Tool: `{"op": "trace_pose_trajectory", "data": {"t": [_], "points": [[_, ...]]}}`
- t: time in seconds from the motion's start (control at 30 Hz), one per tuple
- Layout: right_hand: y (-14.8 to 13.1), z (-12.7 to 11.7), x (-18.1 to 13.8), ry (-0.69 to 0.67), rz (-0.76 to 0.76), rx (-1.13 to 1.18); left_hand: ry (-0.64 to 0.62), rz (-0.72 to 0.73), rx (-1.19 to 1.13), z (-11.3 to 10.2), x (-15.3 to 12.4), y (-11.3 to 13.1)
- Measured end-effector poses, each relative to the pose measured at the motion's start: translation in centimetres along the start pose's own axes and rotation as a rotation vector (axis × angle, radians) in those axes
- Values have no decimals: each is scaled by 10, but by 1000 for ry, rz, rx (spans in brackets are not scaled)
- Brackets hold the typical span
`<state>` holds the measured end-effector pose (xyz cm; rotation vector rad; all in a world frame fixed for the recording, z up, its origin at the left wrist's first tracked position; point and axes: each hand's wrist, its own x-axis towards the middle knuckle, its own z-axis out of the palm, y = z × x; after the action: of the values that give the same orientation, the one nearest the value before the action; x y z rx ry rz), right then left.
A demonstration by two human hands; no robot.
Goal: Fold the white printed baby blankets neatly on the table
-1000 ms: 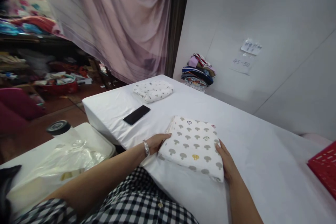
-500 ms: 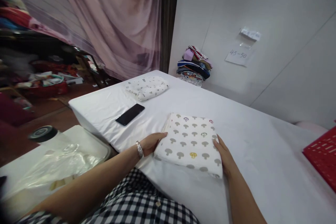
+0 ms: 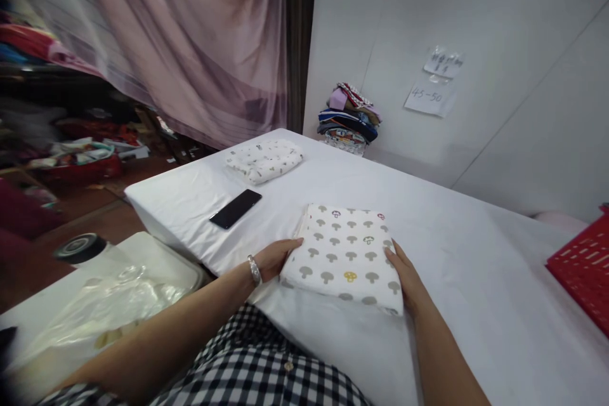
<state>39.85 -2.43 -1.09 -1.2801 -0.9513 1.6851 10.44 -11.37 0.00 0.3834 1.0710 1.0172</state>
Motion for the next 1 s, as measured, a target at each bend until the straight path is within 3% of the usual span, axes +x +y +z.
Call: {"op": "trace_pose_trajectory", "data": {"t": [0.47, 0.7, 0.87, 1.0], "points": [[3, -2, -2, -79, -48, -21, 19, -13, 22, -3, 3, 0], [2, 3, -10, -97, -88, -15, 96, 116, 79, 3, 0, 6], [-4, 10, -14, -59, -106, -11, 66, 202, 136, 3, -2, 19], [-25, 19, -13, -81, -153, -37, 6, 273, 197, 3, -3, 45]]}}
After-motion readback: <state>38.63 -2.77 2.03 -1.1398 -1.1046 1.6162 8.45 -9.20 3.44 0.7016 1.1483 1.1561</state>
